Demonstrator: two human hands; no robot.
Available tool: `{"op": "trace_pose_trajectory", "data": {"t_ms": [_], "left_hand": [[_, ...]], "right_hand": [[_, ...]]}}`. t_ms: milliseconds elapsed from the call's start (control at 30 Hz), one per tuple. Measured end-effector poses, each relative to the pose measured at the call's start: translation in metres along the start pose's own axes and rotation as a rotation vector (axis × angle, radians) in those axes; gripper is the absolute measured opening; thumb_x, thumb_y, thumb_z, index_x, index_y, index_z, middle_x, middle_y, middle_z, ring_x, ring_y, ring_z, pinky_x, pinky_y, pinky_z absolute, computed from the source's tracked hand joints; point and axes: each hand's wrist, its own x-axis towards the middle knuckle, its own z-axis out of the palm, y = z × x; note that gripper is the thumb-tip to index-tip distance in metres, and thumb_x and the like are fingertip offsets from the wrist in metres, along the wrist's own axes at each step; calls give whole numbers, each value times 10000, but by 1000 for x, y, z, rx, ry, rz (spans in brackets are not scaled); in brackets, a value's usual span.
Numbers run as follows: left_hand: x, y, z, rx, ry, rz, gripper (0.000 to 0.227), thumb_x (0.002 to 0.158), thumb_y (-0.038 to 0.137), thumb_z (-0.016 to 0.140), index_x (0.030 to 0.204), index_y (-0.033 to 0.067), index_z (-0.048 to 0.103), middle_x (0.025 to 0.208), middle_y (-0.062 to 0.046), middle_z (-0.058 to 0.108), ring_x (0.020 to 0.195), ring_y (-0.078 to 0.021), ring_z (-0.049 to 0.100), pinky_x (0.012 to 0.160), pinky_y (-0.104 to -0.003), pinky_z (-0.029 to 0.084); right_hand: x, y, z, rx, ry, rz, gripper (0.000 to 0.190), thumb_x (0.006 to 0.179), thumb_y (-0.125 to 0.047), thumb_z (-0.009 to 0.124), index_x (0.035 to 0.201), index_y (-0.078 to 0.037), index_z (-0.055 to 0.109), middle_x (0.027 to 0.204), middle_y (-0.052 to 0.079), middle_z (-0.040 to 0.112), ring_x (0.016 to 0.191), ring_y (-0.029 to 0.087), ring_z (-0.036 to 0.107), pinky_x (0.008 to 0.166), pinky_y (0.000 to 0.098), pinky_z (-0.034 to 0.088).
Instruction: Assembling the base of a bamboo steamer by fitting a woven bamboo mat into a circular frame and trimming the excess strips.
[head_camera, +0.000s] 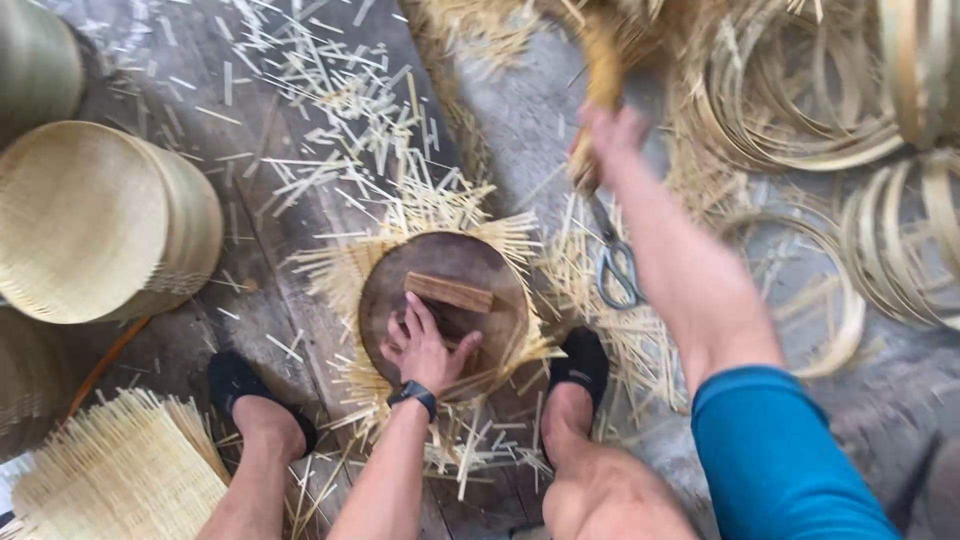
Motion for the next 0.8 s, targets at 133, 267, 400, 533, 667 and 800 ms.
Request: {"op": "trace_pose_trajectory", "data": {"t_ms": [133,267,400,533,667,800], "left_hand": [[-5,-6,5,-66,28,41,1326,773,775,677,1588,7,-34,1625,-196,229,1458,-485,122,1082,-750,108],[-1,3,-2,-42,-6,15,1328,761,776,661,1595,16,-40,1629,-166,234,1489,-453,132,1111,-746,121],[0,-4,6,-50,41,57,1300,788,764,653,1598,9,-27,1630,-190,240,1486,-474,125,1085,-762,120],[-2,2,-3,-60,2,26,1329,746,773,665,1599,33,-38,1626,-167,243,1480,-456,133,1090,-757,125],[-1,-7,7,1,20,13,1333,753,807,626,1610,29,-36,1630,-167,250,1493,-447,139,1096,-754,130],[11,-19,29,81,59,22,1371,743,892,589,1614,21,-13,1618,-242,225,1473,-472,120,1083,-740,110]], "right_hand": [[31,-96,-12,-35,-93,278,421,935,-328,682,1157,23,616,762,152,687,496,233,674,427,384,583],[-21,-128,-44,4,-264,133,430,954,-258,678,1219,59,561,844,162,695,617,211,693,531,350,603],[-108,-114,-112,73,-567,233,476,949,-281,673,1203,83,500,890,145,639,642,177,644,523,288,553],[-229,-125,-199,38,-509,344,444,860,-315,641,1026,94,591,773,143,633,490,162,597,390,266,480],[-327,-128,-282,267,-568,165,622,891,-227,690,1328,175,503,937,227,641,604,175,625,481,251,509],[-382,-89,-443,75,-325,-143,636,888,-242,758,1367,97,513,1050,263,686,731,231,740,614,351,652]]}}
